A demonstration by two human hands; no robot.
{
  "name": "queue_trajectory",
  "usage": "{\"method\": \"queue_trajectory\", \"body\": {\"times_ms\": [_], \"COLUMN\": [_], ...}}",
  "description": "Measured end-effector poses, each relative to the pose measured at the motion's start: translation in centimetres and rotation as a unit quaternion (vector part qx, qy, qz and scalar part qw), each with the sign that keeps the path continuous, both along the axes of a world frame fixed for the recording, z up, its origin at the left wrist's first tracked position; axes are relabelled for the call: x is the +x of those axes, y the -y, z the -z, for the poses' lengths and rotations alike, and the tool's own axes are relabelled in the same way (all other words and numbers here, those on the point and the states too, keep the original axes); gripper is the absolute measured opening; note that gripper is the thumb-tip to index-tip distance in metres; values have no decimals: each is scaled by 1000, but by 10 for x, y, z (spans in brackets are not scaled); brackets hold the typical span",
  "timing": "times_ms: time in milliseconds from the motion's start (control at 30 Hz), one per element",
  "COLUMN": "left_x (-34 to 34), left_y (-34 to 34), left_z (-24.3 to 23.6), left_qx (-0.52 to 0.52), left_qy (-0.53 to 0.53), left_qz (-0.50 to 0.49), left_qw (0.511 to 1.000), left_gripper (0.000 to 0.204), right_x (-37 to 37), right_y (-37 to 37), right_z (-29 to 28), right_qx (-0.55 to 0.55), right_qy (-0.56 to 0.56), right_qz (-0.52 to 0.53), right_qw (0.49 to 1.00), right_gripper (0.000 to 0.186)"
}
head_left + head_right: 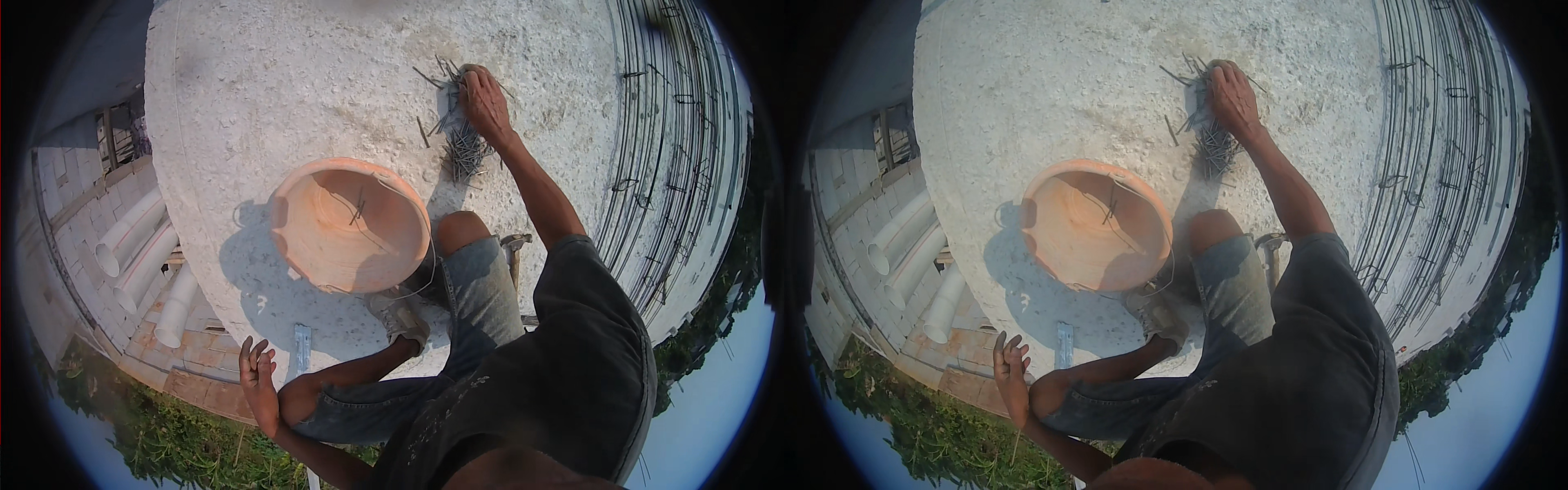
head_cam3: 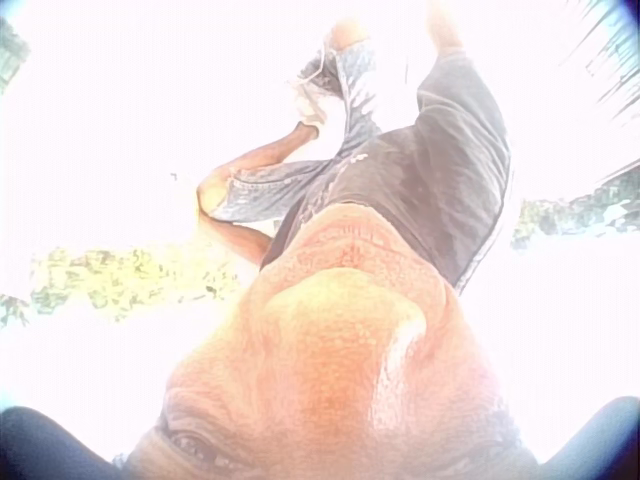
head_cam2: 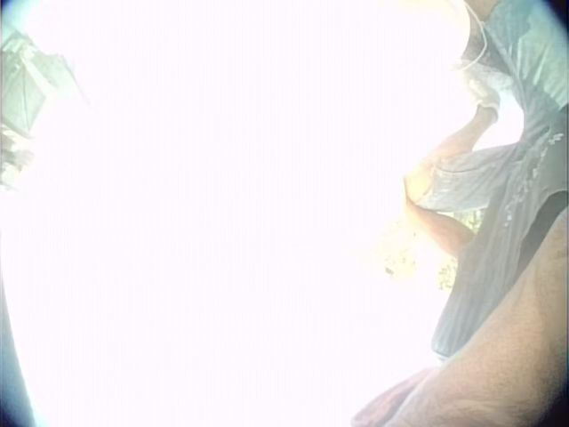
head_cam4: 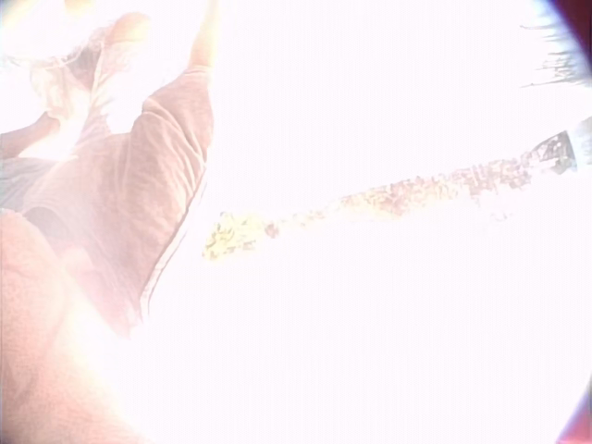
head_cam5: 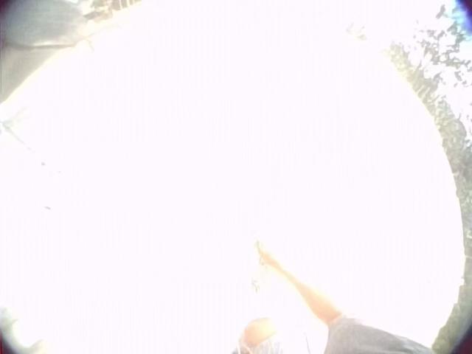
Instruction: The person is securing a metal truss component to a concrete roof structure using nails and a hammer.
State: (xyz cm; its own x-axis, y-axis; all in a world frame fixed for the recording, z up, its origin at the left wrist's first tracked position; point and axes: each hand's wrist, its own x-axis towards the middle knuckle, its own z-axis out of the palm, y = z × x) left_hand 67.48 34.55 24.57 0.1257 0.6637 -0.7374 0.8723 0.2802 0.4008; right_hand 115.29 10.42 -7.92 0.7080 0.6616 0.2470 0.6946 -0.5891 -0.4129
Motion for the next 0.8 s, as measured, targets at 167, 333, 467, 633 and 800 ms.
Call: {"method": "queue_trajectory", "body": {"times_ms": [167,333,467,633,800], "left_x": [-7,-18,-29,-41,-46], "left_y": [4,12,20,31,40], "left_z": [-7,-7,-9,-12,-18], "left_qx": [10,11,22,32,47], "left_qy": [11,62,80,107,99], "left_qz": [8,8,4,-7,-11], "left_qw": [1000,998,997,994,994], "left_gripper": [50,47,47,46,45], "right_x": [-34,-68,-97,-105,-104], "right_y": [7,31,36,41,49], "right_z": [-19,-40,-50,-41,-20], "right_qx": [-114,-166,-253,-231,-195], "right_qy": [-61,-44,-24,-99,-132], "right_qz": [-61,-151,-121,-40,-40], "right_qw": [990,974,960,967,971], "right_gripper": [24,54,71,55,44]}}
